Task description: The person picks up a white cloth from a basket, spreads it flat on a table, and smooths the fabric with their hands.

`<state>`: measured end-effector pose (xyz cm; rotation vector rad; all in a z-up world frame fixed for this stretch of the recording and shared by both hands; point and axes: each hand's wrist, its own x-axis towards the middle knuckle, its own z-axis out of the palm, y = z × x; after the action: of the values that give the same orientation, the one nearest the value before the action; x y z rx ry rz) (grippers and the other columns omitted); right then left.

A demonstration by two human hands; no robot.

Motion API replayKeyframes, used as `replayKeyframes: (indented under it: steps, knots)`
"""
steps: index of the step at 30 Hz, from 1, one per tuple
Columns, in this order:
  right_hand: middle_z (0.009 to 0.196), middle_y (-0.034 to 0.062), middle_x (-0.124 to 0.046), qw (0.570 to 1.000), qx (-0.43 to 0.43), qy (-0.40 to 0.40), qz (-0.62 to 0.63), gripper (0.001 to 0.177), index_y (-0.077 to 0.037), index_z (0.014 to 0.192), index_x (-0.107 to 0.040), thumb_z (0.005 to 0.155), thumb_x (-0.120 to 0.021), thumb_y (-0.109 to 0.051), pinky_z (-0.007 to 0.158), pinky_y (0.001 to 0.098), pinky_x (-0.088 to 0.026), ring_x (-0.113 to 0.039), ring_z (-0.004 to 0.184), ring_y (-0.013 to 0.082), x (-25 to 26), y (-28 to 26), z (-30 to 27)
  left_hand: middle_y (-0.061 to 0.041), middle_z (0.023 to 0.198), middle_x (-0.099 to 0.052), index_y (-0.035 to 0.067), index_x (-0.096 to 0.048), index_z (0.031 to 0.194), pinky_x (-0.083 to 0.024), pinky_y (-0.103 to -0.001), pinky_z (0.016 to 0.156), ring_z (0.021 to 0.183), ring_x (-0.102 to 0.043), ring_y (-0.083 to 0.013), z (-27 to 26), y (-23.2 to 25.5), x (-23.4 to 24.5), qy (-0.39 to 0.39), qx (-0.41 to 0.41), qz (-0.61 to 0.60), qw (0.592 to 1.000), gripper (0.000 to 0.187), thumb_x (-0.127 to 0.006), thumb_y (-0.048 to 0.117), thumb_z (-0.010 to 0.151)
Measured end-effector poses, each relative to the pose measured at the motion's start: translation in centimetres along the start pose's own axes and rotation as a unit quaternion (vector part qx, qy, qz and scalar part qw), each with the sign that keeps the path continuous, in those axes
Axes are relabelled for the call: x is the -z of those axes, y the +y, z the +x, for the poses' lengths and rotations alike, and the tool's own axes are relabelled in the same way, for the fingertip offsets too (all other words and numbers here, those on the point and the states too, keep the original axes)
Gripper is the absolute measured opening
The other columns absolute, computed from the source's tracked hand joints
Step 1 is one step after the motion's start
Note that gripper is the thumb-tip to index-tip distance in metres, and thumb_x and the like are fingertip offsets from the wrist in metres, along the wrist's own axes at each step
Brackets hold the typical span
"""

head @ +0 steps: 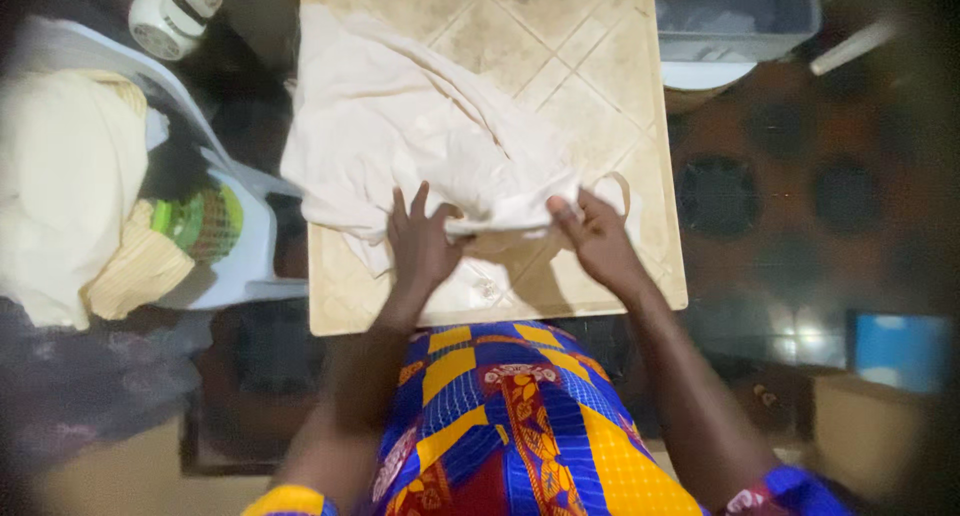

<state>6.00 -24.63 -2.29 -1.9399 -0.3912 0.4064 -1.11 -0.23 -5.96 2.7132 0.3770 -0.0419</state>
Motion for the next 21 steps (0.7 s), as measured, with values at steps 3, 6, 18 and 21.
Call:
replayKeyframes:
  steps: [3,6,18,21]
  knots:
    - [0.096,0.0052,-0.069,0.998,-0.034,0.039,0.035,0.047,-0.002,0.116,-0.070,0.105,-0.057,-0.046,0.074,0.0326,-0.049,-0.059,0.085,0.0128,2.4,-1.3,0.6,-0.016,0.109,-0.077,0.016,-0.078,0.110,-0.033,-0.063,0.117,0.131,-0.054,-0.0477,1.0,-2.3,1.4,0.024,-0.003,-0.035,0.999,0.034,-0.081,0.040,0.086]
    - [0.101,0.0007,-0.072,0.989,-0.043,0.102,0.100,0.043,-0.008,0.124,-0.064,0.100,-0.059,-0.044,0.077,0.0303,-0.054,-0.067,0.089,0.0113,5.2,-2.0,2.0,-0.015,0.096,-0.074,0.017,-0.073,0.110,-0.057,-0.049,0.090,0.101,-0.075,-0.0399,0.7,-3.0,5.0,-0.125,0.065,-0.147,0.979,0.039,-0.074,0.047,0.086]
    - [0.117,0.0185,-0.047,0.918,0.164,0.339,-0.122,0.046,0.001,0.127,-0.048,0.105,-0.078,-0.025,0.092,0.0385,-0.043,-0.050,0.105,0.0304,-1.3,-7.3,3.2,-0.017,0.141,-0.063,-0.002,-0.048,0.148,-0.049,-0.051,0.114,0.130,-0.063,-0.0330,3.7,5.4,13.6,-0.192,-0.002,-0.826,0.530,0.079,-0.049,0.060,0.100]
    - [0.114,0.0166,-0.049,0.943,0.184,0.277,-0.005,0.050,-0.002,0.127,-0.048,0.093,-0.078,-0.023,0.093,0.0330,-0.047,-0.052,0.101,0.0279,-3.8,-9.5,0.0,-0.015,0.145,-0.059,0.001,-0.044,0.154,-0.045,-0.050,0.121,0.139,-0.056,-0.0313,4.7,7.1,15.2,-0.191,-0.078,-0.860,0.467,0.074,-0.048,0.058,0.106]
